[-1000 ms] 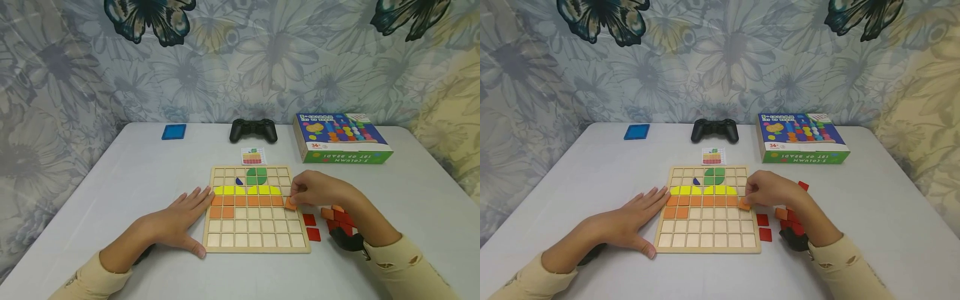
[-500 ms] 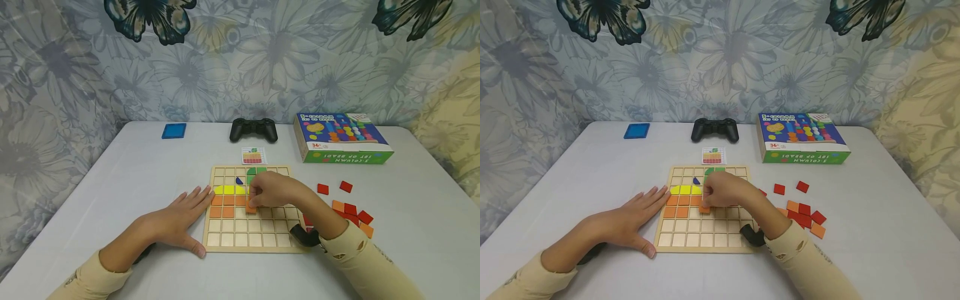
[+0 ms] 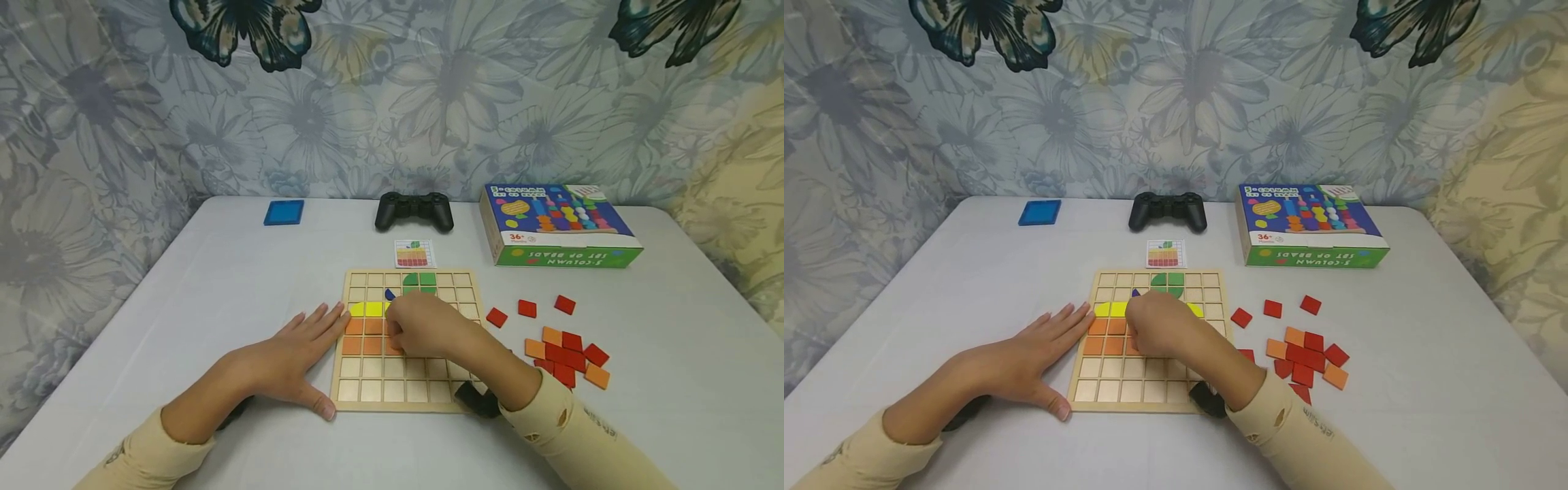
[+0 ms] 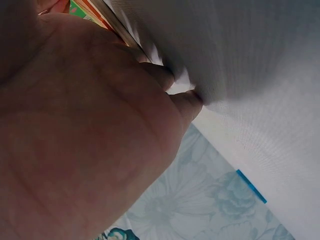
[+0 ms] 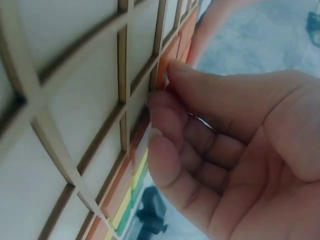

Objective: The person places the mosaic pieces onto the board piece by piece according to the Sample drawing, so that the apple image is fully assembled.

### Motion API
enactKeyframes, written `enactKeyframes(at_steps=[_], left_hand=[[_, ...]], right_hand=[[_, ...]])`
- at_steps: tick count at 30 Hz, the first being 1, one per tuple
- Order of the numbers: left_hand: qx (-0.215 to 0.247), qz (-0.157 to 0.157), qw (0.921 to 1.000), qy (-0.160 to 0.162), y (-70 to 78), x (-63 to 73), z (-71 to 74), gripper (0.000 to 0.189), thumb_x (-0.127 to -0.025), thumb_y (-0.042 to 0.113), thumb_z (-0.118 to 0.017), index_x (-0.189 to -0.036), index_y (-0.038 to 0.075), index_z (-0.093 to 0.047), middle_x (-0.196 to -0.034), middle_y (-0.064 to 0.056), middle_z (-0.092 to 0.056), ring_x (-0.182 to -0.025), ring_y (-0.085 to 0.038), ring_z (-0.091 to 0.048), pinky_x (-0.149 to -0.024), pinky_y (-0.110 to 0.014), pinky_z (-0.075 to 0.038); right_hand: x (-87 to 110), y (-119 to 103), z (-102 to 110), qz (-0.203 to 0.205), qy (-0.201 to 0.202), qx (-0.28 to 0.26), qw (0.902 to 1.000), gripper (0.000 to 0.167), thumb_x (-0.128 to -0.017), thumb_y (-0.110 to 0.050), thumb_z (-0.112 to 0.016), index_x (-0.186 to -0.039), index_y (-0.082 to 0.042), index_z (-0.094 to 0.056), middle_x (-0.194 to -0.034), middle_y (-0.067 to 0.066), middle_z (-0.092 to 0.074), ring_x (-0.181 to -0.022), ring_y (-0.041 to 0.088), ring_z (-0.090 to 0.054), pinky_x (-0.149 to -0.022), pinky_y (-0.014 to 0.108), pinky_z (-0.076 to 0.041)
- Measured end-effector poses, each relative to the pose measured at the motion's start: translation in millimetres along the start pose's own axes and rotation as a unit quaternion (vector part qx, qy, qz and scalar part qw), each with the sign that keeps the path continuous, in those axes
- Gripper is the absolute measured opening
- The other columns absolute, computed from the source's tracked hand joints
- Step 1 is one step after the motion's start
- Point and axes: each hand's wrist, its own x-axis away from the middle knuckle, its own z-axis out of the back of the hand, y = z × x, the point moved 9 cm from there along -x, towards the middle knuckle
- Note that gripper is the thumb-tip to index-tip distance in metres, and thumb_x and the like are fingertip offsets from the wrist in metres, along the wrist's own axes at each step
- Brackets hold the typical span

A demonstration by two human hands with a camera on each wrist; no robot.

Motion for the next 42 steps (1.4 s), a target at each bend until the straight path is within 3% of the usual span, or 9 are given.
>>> enactKeyframes(at_steps=[4,8,11,16,20,23,29,42], left_hand=[[0.001,0.002,1.0000,-0.002,0.1,-0.1,-0.3,0.137,-0.064,0.081,-0.070,-0.163,0.015,-0.003,-0.167,-0.003,0.007,-0.152,-0.026,0.007,-0.120,-0.052,-0.002],[-0.001,0.008,1.0000,-0.003,0.4,-0.6,-0.3,0.137,-0.062,0.082,-0.070,-0.163,0.016,-0.004,-0.167,-0.002,0.006,-0.152,-0.026,0.007,-0.120,-0.052,-0.002],[-0.001,0.012,0.9999,-0.005,0.1,-0.8,-0.7,0.138,-0.061,0.082,-0.070,-0.163,0.016,-0.004,-0.167,-0.002,0.006,-0.152,-0.025,0.008,-0.120,-0.051,-0.001],[0.002,0.013,0.9999,-0.009,0.0,-0.6,-0.2,0.138,-0.062,0.081,-0.072,-0.163,0.016,-0.004,-0.168,-0.002,0.006,-0.152,-0.025,0.008,-0.120,-0.051,-0.001],[0.003,0.013,0.9998,-0.011,-0.6,-0.5,-0.3,0.138,-0.062,0.080,-0.072,-0.163,0.016,-0.004,-0.167,-0.002,0.007,-0.152,-0.026,0.008,-0.120,-0.051,0.000],[0.004,0.015,0.9998,-0.011,-0.9,-0.8,-0.9,0.138,-0.062,0.080,-0.072,-0.163,0.016,-0.004,-0.167,-0.002,0.007,-0.152,-0.025,0.008,-0.120,-0.051,0.000],[0.007,0.013,0.9999,-0.008,-0.8,-1.9,-1.3,0.137,-0.062,0.081,-0.071,-0.163,0.017,-0.004,-0.167,-0.001,0.007,-0.152,-0.025,0.008,-0.120,-0.052,0.000],[0.003,0.018,0.9997,-0.013,0.3,-0.9,-1.1,0.137,-0.062,0.081,-0.071,-0.163,0.017,-0.004,-0.167,-0.001,0.007,-0.152,-0.024,0.009,-0.120,-0.050,0.000]], right_hand=[[9.8,-2,2,0.014,0.008,0.005,0.9999,0.027,-0.086,-0.005,-0.078,-0.066,-0.016,-0.064,-0.061,-0.009,-0.055,-0.065,0.014,-0.053,-0.059,0.029,-0.046],[27.8,15,10,0.004,0.012,-0.014,0.9998,0.026,-0.085,-0.005,-0.077,-0.067,-0.017,-0.064,-0.061,-0.009,-0.055,-0.064,0.014,-0.052,-0.058,0.029,-0.044],[46.5,39,19,-0.016,0.010,-0.028,0.9994,0.023,-0.085,-0.003,-0.076,-0.070,-0.017,-0.066,-0.063,-0.008,-0.056,-0.066,0.014,-0.052,-0.059,0.030,-0.045],[83.4,93,33,-0.088,-0.008,-0.026,0.9958,0.012,-0.084,-0.009,-0.081,-0.083,-0.015,-0.071,-0.072,-0.004,-0.058,-0.073,0.016,-0.054,-0.062,0.030,-0.050],[107.3,134,35,-0.149,-0.036,-0.007,0.9881,0.020,-0.078,-0.018,-0.087,-0.090,-0.013,-0.071,-0.077,-0.002,-0.059,-0.076,0.018,-0.055,-0.063,0.033,-0.053],[114.5,152,30,-0.174,-0.061,-0.009,0.9828,0.027,-0.075,-0.022,-0.089,-0.091,-0.012,-0.069,-0.079,-0.001,-0.060,-0.078,0.018,-0.056,-0.065,0.035,-0.054],[112.9,159,26,-0.179,-0.072,-0.008,0.9811,0.026,-0.075,-0.020,-0.088,-0.089,-0.013,-0.068,-0.080,-0.001,-0.059,-0.080,0.020,-0.055,-0.067,0.037,-0.053],[112.7,155,32,-0.133,-0.060,-0.053,0.9878,0.017,-0.081,-0.015,-0.084,-0.081,-0.015,-0.067,-0.075,-0.002,-0.057,-0.074,0.017,-0.053,-0.064,0.033,-0.049]])
